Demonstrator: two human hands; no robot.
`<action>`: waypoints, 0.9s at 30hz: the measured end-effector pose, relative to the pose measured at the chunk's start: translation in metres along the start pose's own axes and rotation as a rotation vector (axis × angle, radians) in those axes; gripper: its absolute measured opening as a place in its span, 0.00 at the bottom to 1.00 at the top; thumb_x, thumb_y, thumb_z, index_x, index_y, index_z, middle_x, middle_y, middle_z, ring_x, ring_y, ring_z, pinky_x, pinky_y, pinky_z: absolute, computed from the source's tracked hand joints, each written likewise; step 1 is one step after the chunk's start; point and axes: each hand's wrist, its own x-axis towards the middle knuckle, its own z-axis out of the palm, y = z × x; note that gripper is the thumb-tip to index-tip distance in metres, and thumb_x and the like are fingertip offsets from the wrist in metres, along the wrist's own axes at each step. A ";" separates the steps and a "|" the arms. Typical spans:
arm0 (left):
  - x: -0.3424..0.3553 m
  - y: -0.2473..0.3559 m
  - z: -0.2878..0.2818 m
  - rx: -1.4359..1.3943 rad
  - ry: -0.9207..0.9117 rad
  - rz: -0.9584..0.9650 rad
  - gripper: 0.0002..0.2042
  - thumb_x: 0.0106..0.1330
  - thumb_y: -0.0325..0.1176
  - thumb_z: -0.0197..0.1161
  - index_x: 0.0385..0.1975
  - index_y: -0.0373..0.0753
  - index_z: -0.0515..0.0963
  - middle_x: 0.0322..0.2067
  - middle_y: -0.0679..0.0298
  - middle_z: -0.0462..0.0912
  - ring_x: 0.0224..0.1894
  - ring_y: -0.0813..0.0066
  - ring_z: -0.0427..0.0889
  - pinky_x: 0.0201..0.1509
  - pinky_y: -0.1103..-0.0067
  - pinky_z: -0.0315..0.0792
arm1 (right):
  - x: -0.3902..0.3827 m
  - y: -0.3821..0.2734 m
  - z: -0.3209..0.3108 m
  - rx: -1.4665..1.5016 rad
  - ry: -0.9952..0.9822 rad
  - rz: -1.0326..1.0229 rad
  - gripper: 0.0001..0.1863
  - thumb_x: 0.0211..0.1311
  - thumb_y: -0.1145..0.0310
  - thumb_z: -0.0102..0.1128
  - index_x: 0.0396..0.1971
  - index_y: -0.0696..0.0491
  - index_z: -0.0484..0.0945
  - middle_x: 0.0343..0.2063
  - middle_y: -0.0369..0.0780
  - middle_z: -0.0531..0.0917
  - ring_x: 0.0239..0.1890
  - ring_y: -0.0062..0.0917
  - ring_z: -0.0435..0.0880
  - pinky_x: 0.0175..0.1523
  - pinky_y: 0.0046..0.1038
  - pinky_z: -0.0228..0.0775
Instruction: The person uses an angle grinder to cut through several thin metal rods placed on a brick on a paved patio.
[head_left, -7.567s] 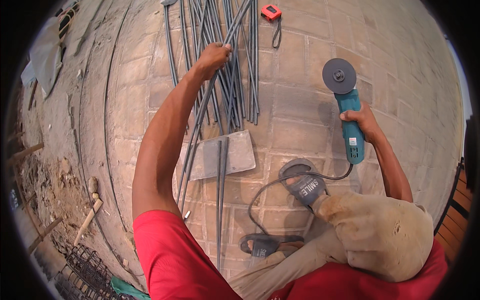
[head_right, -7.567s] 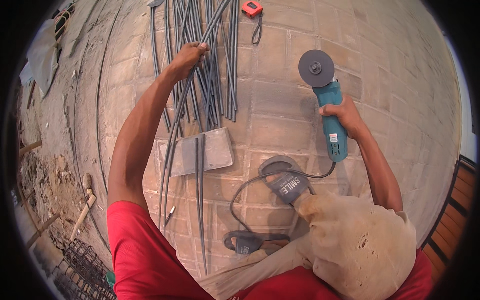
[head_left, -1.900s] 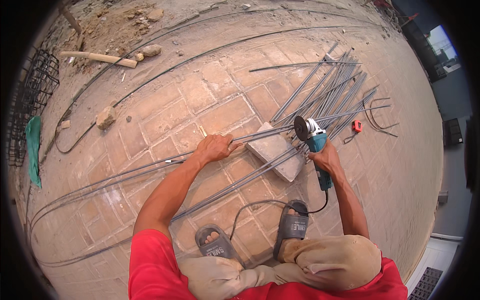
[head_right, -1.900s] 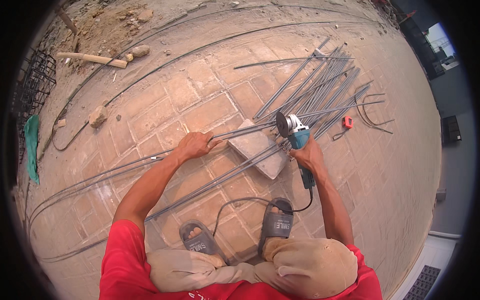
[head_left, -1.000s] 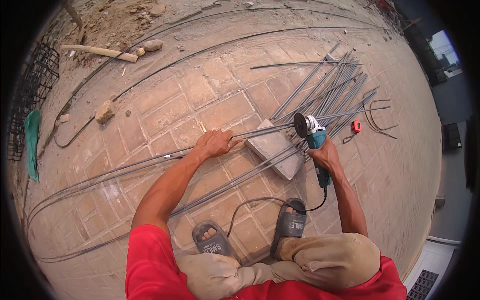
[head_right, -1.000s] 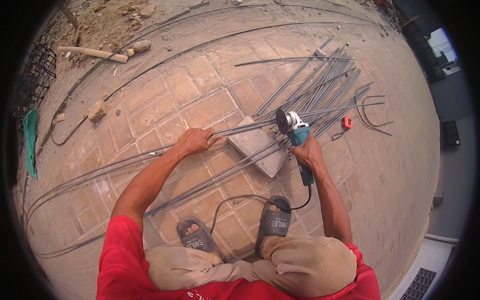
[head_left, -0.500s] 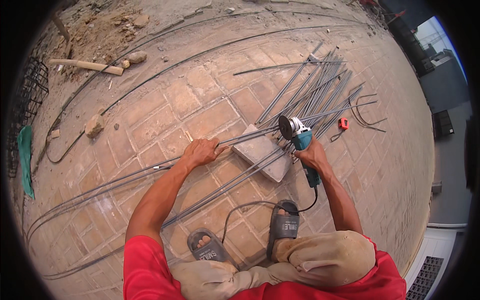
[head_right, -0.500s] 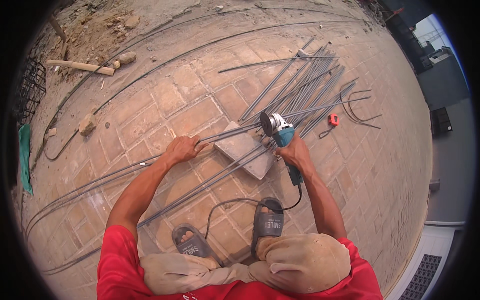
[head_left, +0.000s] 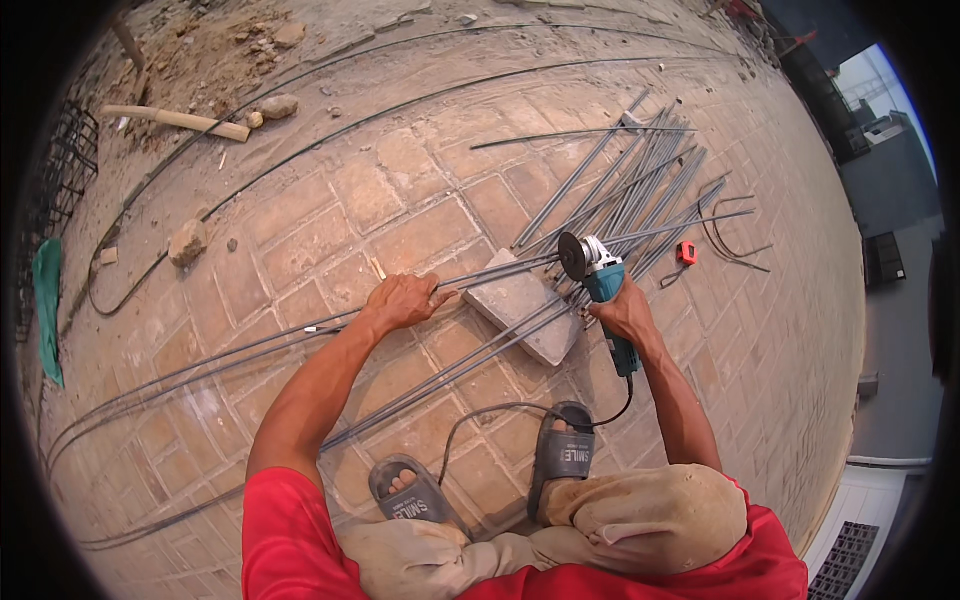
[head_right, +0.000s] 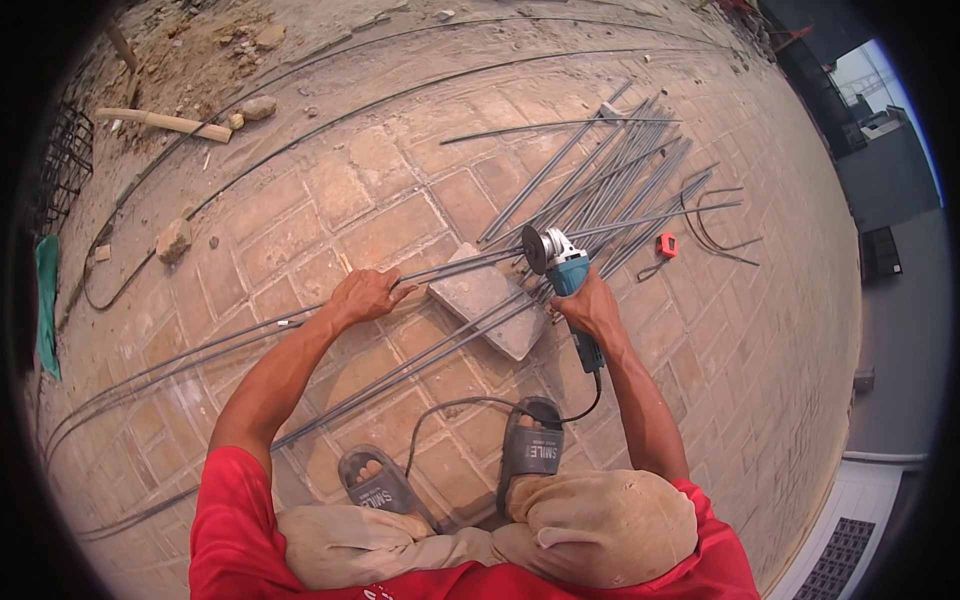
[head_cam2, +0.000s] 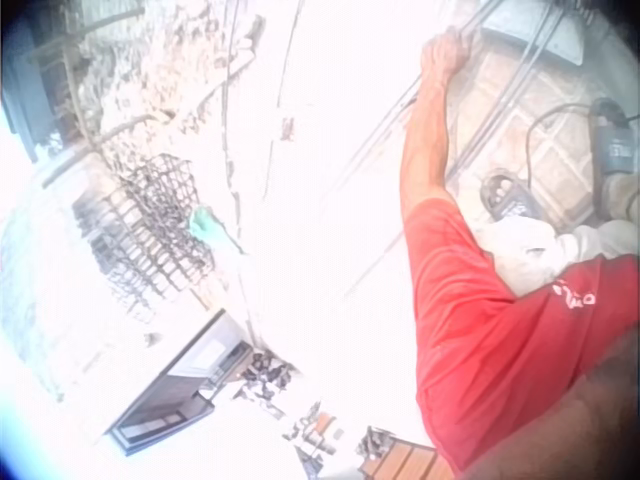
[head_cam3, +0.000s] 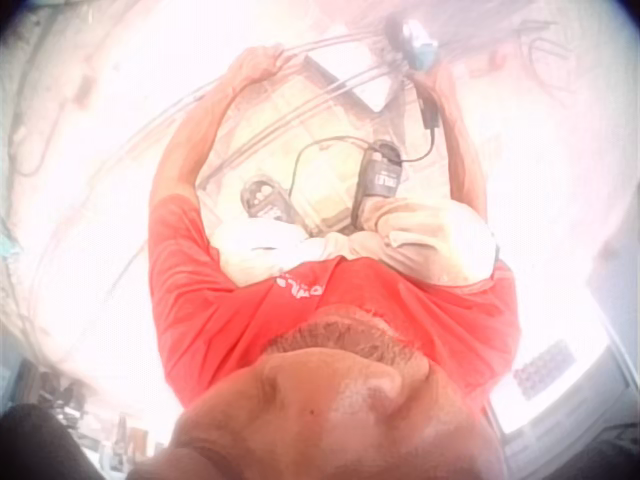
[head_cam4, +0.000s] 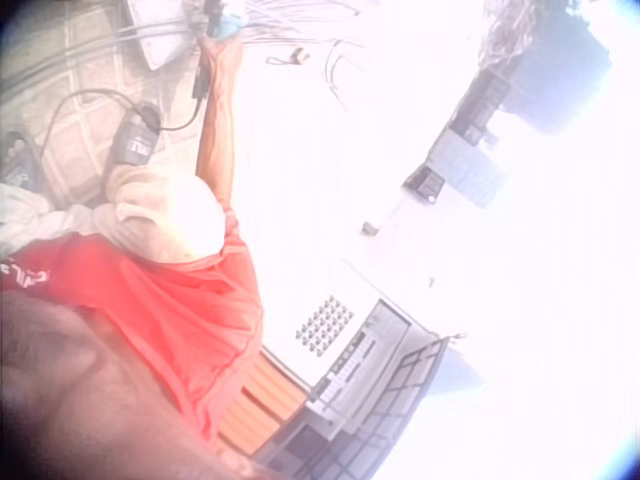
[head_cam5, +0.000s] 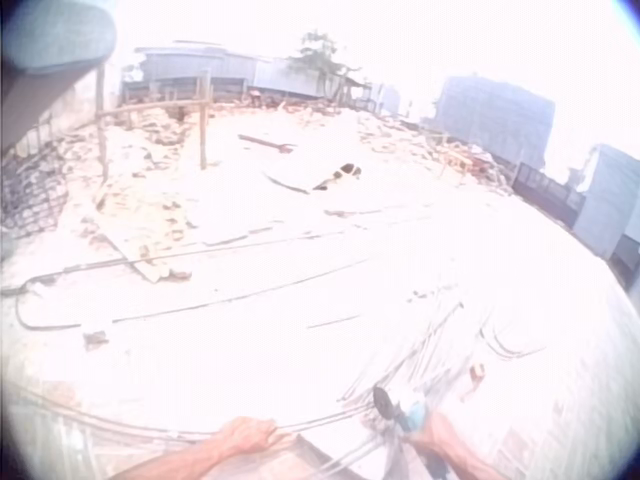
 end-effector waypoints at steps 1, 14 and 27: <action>0.000 0.000 0.000 -0.001 0.000 -0.002 0.27 0.72 0.58 0.48 0.35 0.36 0.76 0.24 0.43 0.82 0.31 0.41 0.83 0.34 0.56 0.77 | 0.000 -0.001 0.000 -0.003 -0.007 0.008 0.44 0.38 0.56 0.70 0.57 0.64 0.68 0.43 0.56 0.82 0.47 0.49 0.82 0.53 0.41 0.73; -0.004 -0.001 -0.001 -0.021 -0.012 -0.008 0.26 0.72 0.59 0.47 0.38 0.36 0.75 0.25 0.43 0.82 0.33 0.41 0.83 0.37 0.55 0.77 | -0.002 -0.004 0.000 0.031 0.012 -0.044 0.40 0.38 0.57 0.70 0.53 0.64 0.71 0.41 0.56 0.83 0.46 0.48 0.83 0.52 0.40 0.73; 0.016 0.009 0.001 -0.042 -0.003 0.013 0.28 0.72 0.60 0.47 0.36 0.35 0.76 0.23 0.42 0.82 0.32 0.41 0.83 0.38 0.54 0.76 | 0.008 0.005 -0.016 0.013 0.015 -0.021 0.38 0.39 0.59 0.70 0.52 0.64 0.72 0.41 0.56 0.83 0.45 0.47 0.84 0.52 0.39 0.74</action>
